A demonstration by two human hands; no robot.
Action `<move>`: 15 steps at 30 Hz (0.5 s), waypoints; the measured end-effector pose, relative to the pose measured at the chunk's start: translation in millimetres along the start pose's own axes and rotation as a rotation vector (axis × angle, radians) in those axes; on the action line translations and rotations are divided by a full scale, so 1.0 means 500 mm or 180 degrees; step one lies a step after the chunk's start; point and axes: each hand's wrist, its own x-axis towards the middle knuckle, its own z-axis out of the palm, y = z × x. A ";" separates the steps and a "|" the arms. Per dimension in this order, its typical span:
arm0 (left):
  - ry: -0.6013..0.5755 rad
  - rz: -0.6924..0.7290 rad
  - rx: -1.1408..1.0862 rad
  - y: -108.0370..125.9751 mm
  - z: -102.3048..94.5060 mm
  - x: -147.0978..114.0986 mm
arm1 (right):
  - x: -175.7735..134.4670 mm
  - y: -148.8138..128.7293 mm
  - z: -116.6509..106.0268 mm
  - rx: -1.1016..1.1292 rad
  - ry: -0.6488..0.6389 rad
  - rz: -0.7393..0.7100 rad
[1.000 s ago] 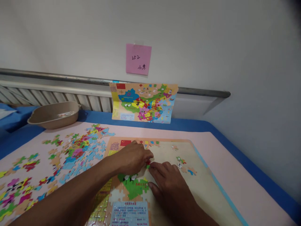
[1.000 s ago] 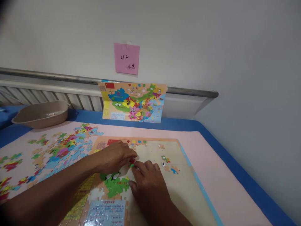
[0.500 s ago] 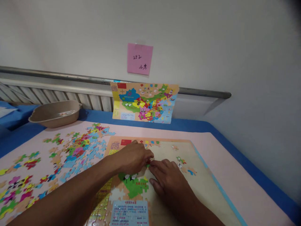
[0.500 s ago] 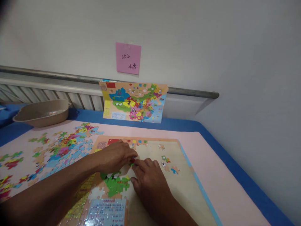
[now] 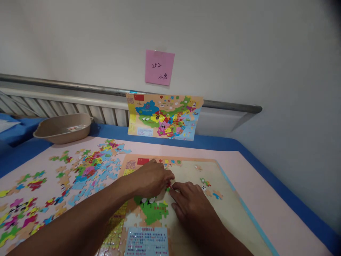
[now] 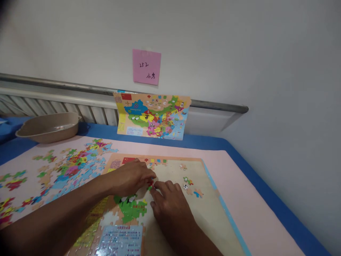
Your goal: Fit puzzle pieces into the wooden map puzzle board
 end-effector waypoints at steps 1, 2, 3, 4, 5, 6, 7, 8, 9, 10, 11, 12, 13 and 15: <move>0.0004 -0.0004 0.0022 -0.001 0.001 0.000 | 0.001 0.003 0.003 -0.0029 0.0015 0.0003; 0.0016 -0.0008 0.0037 -0.002 0.002 0.001 | 0.003 0.006 0.006 -0.0065 0.0018 0.0025; 0.0036 -0.0009 0.0042 -0.003 0.004 0.001 | 0.006 0.009 0.009 -0.0093 0.0005 0.0055; 0.0060 -0.0009 0.0048 -0.004 0.006 0.001 | 0.009 0.011 0.011 -0.0100 -0.0026 0.0097; 0.0093 -0.0014 0.0053 -0.006 0.007 0.002 | 0.013 0.012 0.012 -0.0083 -0.0071 0.0143; 0.0122 -0.0018 0.0051 -0.006 0.009 0.002 | 0.017 0.013 0.013 -0.0052 -0.0115 0.0195; 0.0142 -0.0018 0.0045 -0.007 0.010 0.002 | 0.020 0.013 0.012 -0.0027 -0.0138 0.0242; 0.0153 -0.0017 0.0040 -0.006 0.010 0.002 | 0.023 0.012 0.012 -0.0014 -0.0148 0.0284; 0.0150 -0.0027 0.0041 -0.005 0.009 0.002 | 0.024 0.012 0.011 -0.0026 -0.0133 0.0331; 0.0132 -0.0032 0.0042 -0.004 0.008 0.002 | 0.025 0.011 0.010 -0.0051 -0.0102 0.0377; 0.0111 -0.0037 0.0045 -0.002 0.007 0.002 | 0.025 0.011 0.010 -0.0070 -0.0063 0.0412; 0.0087 -0.0050 0.0050 -0.001 0.005 0.002 | 0.025 0.011 0.009 -0.0071 -0.0028 0.0432; 0.0068 -0.0062 0.0053 0.000 0.003 0.002 | 0.024 0.011 0.009 -0.0058 -0.0004 0.0442; 0.0059 -0.0057 0.0053 0.001 0.002 0.002 | 0.024 0.010 0.009 -0.0028 0.0042 0.0414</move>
